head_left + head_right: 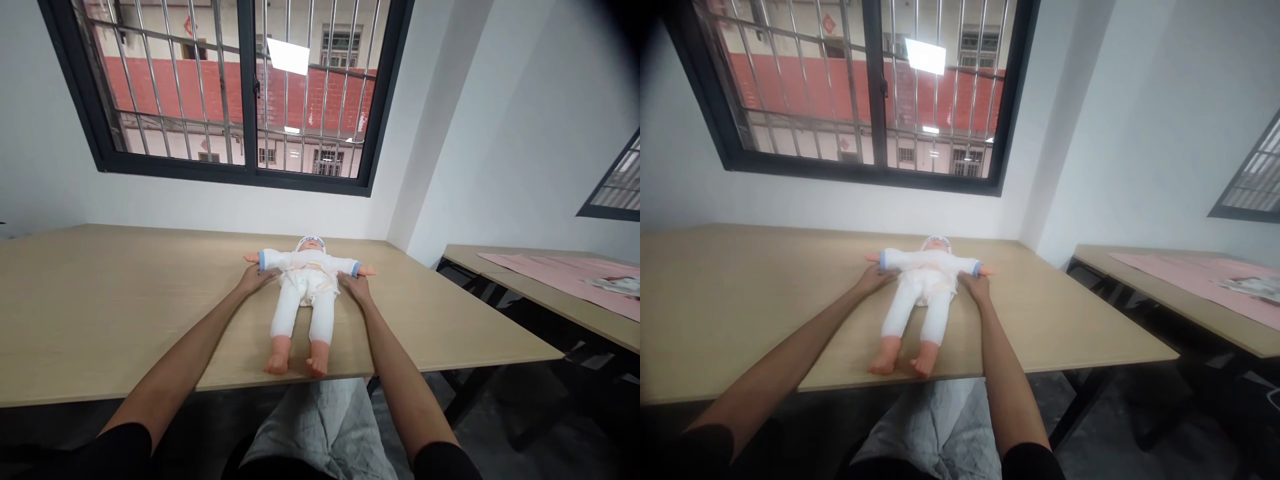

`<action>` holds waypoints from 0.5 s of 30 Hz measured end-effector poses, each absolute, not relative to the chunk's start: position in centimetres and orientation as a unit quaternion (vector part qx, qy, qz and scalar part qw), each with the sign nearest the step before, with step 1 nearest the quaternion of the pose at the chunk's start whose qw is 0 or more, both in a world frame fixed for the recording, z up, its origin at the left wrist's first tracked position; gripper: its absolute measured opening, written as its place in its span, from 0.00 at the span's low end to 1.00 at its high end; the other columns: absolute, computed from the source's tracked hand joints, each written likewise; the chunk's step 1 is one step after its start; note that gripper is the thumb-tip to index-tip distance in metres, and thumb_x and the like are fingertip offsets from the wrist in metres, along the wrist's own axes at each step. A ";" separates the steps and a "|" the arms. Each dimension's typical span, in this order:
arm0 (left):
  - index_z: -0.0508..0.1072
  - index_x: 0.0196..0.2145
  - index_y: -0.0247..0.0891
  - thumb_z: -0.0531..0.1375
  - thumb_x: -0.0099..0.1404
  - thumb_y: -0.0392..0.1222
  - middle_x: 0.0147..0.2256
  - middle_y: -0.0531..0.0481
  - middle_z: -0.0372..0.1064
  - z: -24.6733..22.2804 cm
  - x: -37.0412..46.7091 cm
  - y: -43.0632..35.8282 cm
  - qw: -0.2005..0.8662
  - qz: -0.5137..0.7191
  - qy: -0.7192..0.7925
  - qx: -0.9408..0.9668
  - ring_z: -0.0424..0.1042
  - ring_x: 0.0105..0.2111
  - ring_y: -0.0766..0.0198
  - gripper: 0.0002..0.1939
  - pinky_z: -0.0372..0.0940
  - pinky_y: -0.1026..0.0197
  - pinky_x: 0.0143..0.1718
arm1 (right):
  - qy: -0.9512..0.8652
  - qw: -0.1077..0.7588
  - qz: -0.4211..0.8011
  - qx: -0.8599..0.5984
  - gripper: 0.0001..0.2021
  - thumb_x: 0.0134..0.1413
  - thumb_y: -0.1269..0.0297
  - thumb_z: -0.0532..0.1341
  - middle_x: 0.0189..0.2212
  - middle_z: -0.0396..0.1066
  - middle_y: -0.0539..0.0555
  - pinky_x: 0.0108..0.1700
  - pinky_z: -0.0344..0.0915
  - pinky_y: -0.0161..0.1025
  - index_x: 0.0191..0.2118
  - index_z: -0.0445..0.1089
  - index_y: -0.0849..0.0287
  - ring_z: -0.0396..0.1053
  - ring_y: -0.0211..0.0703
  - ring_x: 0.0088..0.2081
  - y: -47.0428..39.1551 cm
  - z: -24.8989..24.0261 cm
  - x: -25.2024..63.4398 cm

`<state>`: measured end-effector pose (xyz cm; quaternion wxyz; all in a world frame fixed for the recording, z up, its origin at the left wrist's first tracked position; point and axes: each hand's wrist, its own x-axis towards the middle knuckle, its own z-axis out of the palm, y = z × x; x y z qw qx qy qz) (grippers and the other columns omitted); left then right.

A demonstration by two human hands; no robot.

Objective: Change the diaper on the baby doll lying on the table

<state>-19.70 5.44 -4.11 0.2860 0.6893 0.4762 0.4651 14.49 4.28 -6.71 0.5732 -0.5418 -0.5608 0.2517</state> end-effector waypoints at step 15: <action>0.74 0.40 0.29 0.68 0.40 0.56 0.39 0.36 0.73 -3.1 -18.1 4.2 0.421 0.466 0.402 0.667 0.71 0.42 0.47 0.33 0.65 0.49 0.44 | -0.557 0.556 0.201 -0.584 0.27 0.34 0.53 0.67 0.41 0.73 0.59 0.45 0.66 0.44 0.43 0.71 0.63 0.70 0.53 0.43 5.6 -7.6 15.6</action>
